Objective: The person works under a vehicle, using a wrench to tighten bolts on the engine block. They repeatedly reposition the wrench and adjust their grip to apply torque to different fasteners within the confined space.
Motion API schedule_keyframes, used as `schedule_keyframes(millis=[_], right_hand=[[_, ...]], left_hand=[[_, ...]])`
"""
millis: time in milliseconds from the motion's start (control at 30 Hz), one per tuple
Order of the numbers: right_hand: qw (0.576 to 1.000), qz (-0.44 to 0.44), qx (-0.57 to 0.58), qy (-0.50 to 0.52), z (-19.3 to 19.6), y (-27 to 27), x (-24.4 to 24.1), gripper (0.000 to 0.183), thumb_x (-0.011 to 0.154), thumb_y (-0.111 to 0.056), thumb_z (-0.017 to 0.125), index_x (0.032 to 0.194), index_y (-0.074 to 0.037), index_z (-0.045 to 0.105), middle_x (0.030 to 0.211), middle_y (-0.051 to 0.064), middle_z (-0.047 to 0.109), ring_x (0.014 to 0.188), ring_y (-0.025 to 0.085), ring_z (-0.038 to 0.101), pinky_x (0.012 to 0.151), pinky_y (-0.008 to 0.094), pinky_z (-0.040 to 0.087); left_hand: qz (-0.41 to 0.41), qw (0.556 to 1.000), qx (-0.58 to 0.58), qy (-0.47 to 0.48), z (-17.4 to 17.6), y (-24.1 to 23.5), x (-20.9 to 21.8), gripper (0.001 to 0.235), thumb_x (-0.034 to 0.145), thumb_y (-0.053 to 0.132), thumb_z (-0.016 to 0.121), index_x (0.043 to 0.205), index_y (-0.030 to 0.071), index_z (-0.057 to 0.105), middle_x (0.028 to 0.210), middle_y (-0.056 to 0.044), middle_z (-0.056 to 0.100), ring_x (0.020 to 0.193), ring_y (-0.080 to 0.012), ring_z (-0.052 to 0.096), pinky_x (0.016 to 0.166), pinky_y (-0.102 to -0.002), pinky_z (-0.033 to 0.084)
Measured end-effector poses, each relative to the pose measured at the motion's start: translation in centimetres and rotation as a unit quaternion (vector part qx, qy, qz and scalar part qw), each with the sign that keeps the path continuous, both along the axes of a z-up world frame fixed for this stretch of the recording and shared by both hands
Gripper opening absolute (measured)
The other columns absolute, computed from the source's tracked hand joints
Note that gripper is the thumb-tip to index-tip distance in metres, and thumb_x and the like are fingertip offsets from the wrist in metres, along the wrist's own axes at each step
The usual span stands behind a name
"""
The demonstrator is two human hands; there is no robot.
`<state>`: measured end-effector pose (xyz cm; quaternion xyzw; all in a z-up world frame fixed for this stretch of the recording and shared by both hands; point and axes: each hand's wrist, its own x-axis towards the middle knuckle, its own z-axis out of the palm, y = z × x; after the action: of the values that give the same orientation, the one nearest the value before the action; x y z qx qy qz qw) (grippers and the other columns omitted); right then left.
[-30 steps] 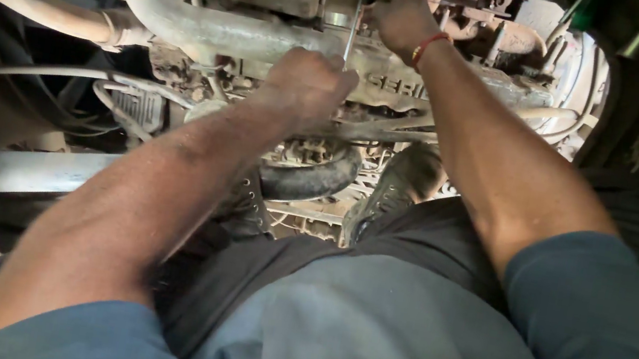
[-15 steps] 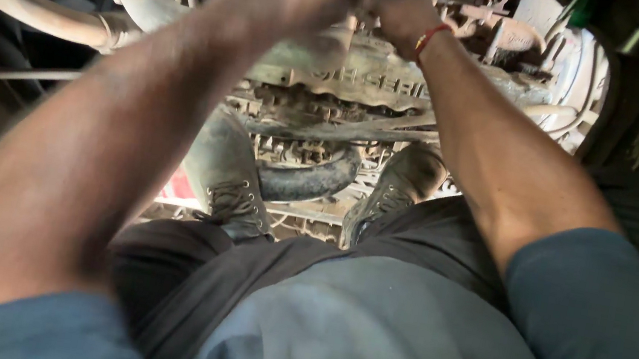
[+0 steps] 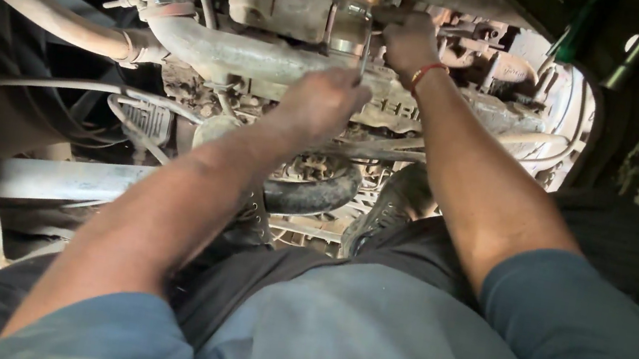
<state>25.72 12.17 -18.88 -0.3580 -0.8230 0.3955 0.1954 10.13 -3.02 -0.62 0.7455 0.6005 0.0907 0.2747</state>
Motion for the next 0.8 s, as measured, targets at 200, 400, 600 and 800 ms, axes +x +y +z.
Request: schedule_keyframes(millis=[200,400,600,800], right_hand=[[0.885,-0.175,-0.425,0.076,2.9,-2.0,-1.0,0.043,0.087,-0.002,0.052,0.123,-0.002,0.075,0.093,0.009,0.075,0.070,0.014,0.061,0.061,0.031,0.050],[0.867,-0.159,-0.463,0.093,5.5,-2.6,-1.0,0.054,0.084,0.001,0.050,0.133,-0.007,0.071,0.111,0.004,0.074,0.080,0.009,0.062,0.067,0.027,0.052],[0.826,-0.184,-0.509,0.158,6.8,-3.3,-1.3,0.054,0.083,0.003,0.051,0.132,-0.010,0.070,0.121,0.005,0.073,0.091,0.012,0.069,0.075,0.028,0.059],[0.887,-0.183,-0.420,0.053,7.5,-2.9,-1.8,0.052,0.083,0.000,0.051,0.129,-0.012,0.073,0.119,0.004,0.075,0.089,0.013,0.067,0.071,0.029,0.055]], left_hand=[[-0.052,0.994,0.057,0.075,-2.1,-1.9,1.0,0.011,0.081,0.011,0.064,0.090,0.006,0.068,0.100,-0.018,0.069,0.101,-0.0361,0.069,0.080,-0.049,0.058],[-0.007,0.997,-0.042,0.057,-2.5,-2.0,2.8,0.010,0.082,0.010,0.066,0.088,0.005,0.072,0.093,-0.017,0.070,0.085,-0.0339,0.071,0.070,-0.048,0.059],[0.026,0.999,0.015,0.024,-4.1,-2.0,3.9,0.013,0.079,0.010,0.065,0.086,0.007,0.075,0.089,-0.015,0.072,0.082,-0.0334,0.073,0.069,-0.047,0.059],[0.010,0.997,-0.046,0.061,-6.8,-1.9,4.0,0.015,0.082,0.010,0.062,0.088,0.008,0.076,0.094,-0.013,0.075,0.089,-0.0317,0.074,0.074,-0.046,0.060]])
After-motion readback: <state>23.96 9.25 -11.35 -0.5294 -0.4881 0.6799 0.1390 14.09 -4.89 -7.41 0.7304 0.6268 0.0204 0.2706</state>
